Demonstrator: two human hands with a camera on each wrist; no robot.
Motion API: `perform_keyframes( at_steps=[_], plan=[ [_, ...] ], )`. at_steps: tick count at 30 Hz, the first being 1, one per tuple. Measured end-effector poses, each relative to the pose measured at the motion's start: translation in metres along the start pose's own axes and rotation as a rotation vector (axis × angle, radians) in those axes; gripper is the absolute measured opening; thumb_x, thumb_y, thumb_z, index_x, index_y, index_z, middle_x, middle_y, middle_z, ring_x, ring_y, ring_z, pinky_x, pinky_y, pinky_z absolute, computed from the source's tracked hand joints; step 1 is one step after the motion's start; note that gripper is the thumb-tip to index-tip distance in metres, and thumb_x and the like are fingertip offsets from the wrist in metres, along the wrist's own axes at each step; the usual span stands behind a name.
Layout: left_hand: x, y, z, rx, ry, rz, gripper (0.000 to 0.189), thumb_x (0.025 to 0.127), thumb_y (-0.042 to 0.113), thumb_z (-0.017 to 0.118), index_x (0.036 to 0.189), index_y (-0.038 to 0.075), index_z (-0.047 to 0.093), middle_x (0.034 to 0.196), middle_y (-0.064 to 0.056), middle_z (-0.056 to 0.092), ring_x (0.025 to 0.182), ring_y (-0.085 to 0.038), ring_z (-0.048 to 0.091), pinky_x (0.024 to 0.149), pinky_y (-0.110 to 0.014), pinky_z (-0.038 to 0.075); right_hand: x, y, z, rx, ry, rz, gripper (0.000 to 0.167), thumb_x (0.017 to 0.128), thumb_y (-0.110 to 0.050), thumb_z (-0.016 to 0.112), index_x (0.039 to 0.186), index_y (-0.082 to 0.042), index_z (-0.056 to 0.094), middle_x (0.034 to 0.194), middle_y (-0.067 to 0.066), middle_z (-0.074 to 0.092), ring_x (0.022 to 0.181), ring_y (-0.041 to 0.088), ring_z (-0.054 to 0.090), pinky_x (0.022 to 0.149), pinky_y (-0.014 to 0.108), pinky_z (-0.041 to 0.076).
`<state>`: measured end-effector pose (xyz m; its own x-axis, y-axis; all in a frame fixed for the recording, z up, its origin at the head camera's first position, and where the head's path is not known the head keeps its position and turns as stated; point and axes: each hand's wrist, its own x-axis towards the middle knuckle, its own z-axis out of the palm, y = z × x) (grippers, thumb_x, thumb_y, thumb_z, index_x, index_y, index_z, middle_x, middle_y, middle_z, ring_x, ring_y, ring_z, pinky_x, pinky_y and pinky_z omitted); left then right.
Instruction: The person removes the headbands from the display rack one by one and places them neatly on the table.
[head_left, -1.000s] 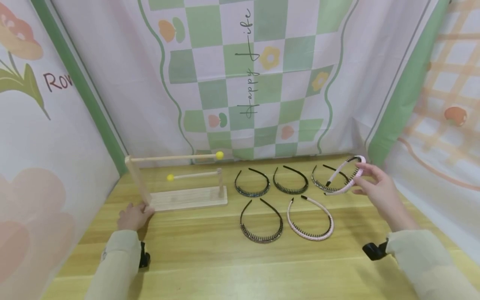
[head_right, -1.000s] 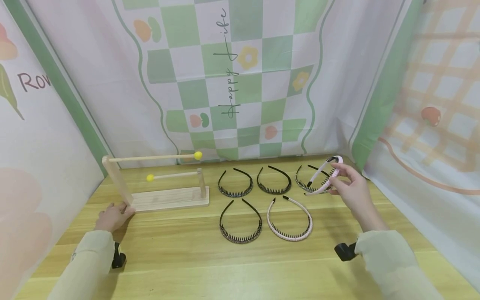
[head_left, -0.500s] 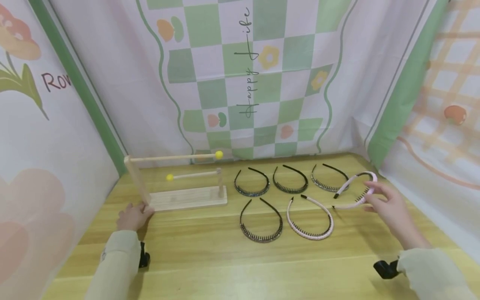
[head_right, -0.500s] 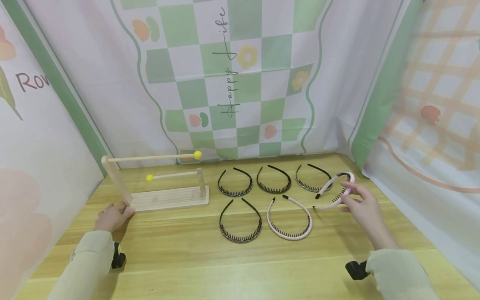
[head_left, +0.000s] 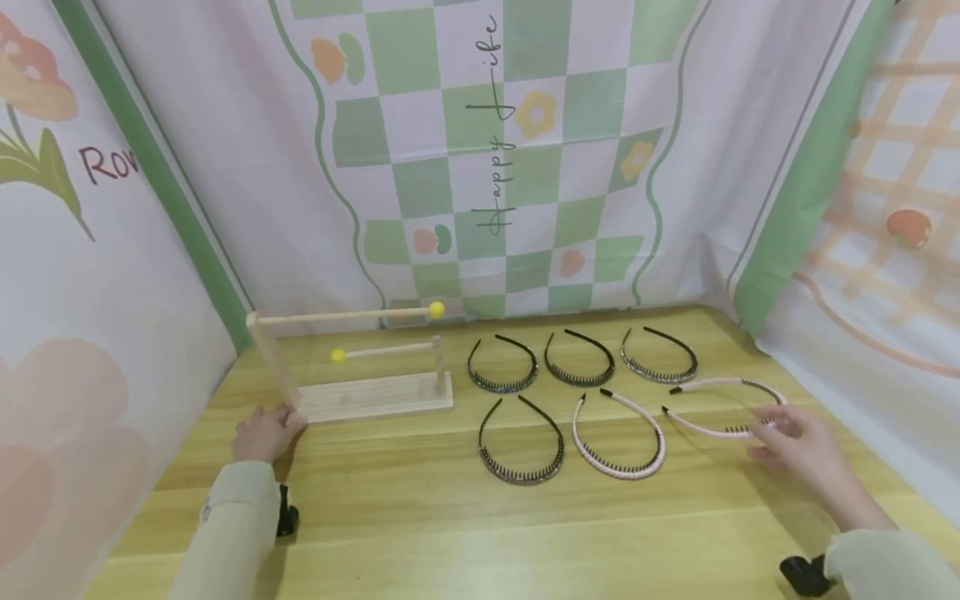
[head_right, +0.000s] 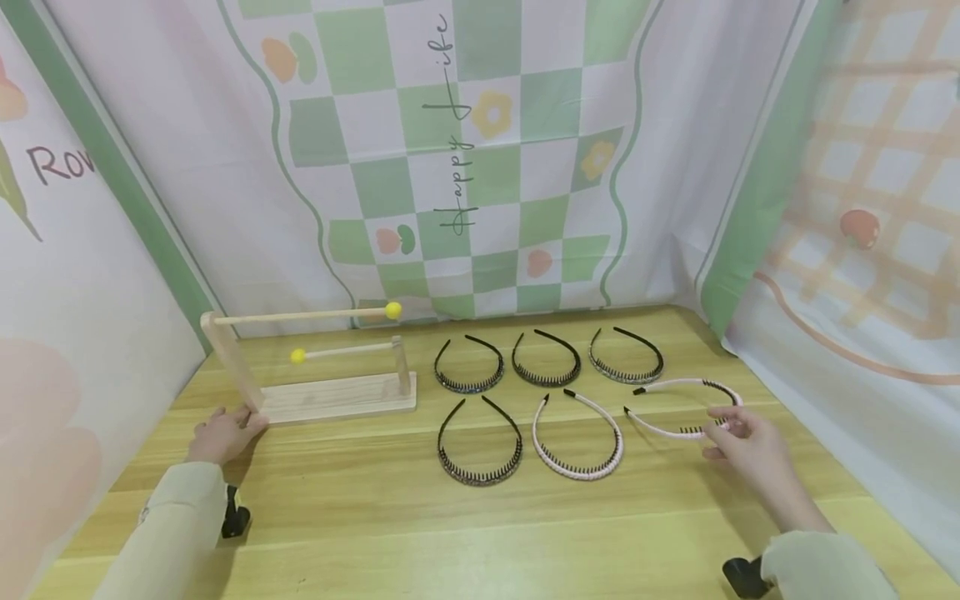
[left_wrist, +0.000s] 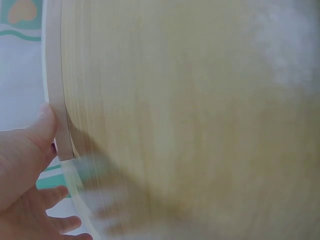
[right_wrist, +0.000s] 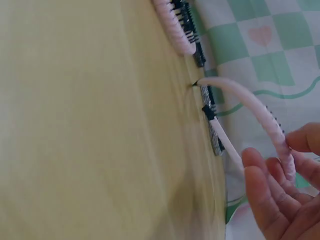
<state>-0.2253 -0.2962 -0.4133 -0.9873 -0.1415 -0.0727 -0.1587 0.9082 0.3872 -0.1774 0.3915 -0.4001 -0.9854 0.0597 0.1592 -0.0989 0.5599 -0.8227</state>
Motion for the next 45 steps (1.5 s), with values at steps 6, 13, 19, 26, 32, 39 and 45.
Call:
perform_keyframes(
  at_steps=[6,13,19,26,32,39,45],
  plan=[
    [0.002,-0.002,0.001,0.004,-0.004,0.0,0.061,0.094,0.045,0.042,0.136,0.001,0.038,0.133,-0.044,0.019,0.109,-0.066,0.026,0.081,-0.07,0.033,-0.006,0.006,-0.001,-0.083,-0.164,0.154,0.039,0.095,-0.018,0.052,0.109,0.017,0.046,0.08,0.015,0.063,0.063,0.022,0.063,0.055,0.033,0.055],
    [0.002,-0.002,0.001,0.0,-0.018,-0.011,0.061,0.094,0.045,0.042,0.136,0.001,0.037,0.134,-0.044,0.018,0.111,-0.065,0.024,0.083,-0.07,0.031,-0.006,0.006,0.009,-0.063,-0.335,0.176,0.029,0.094,-0.014,0.05,0.101,0.014,0.049,0.069,0.009,0.063,0.055,0.018,0.061,0.046,0.029,0.052],
    [0.002,0.0,0.001,0.001,-0.031,-0.021,0.062,0.094,0.045,0.041,0.138,0.001,0.035,0.135,-0.044,0.016,0.112,-0.065,0.022,0.084,-0.07,0.03,-0.004,0.003,0.017,-0.021,-0.331,0.216,0.029,0.093,-0.013,0.052,0.103,0.014,0.049,0.066,0.01,0.062,0.052,0.017,0.059,0.043,0.027,0.049],
    [0.001,0.001,0.001,-0.002,-0.02,-0.014,0.061,0.094,0.045,0.041,0.137,0.001,0.036,0.134,-0.044,0.018,0.11,-0.065,0.025,0.082,-0.07,0.032,-0.003,0.002,0.023,-0.027,-0.327,0.25,0.025,0.092,-0.014,0.054,0.1,0.009,0.052,0.066,0.008,0.061,0.052,0.017,0.058,0.043,0.026,0.049],
    [0.003,-0.002,0.001,-0.001,-0.018,-0.002,0.064,0.094,0.048,0.041,0.138,0.002,0.035,0.134,-0.044,0.018,0.109,-0.066,0.025,0.081,-0.07,0.032,-0.003,0.002,0.024,-0.078,-0.323,0.249,0.026,0.092,-0.017,0.054,0.099,0.008,0.054,0.065,0.007,0.061,0.052,0.018,0.058,0.042,0.025,0.047],
    [0.001,0.0,-0.001,-0.001,-0.02,0.004,0.063,0.094,0.048,0.04,0.138,0.002,0.035,0.134,-0.044,0.018,0.11,-0.066,0.025,0.082,-0.071,0.032,-0.003,0.001,0.024,-0.08,-0.322,0.252,0.025,0.092,-0.016,0.054,0.098,0.008,0.054,0.065,0.006,0.061,0.052,0.017,0.058,0.042,0.025,0.046],
    [-0.001,-0.001,-0.002,-0.001,-0.023,0.01,0.064,0.094,0.048,0.041,0.138,0.001,0.035,0.133,-0.044,0.02,0.108,-0.066,0.027,0.081,-0.07,0.033,-0.002,0.001,0.025,-0.082,-0.322,0.258,0.027,0.092,-0.017,0.054,0.099,0.009,0.054,0.064,0.006,0.061,0.051,0.018,0.058,0.042,0.026,0.047]
  ],
)
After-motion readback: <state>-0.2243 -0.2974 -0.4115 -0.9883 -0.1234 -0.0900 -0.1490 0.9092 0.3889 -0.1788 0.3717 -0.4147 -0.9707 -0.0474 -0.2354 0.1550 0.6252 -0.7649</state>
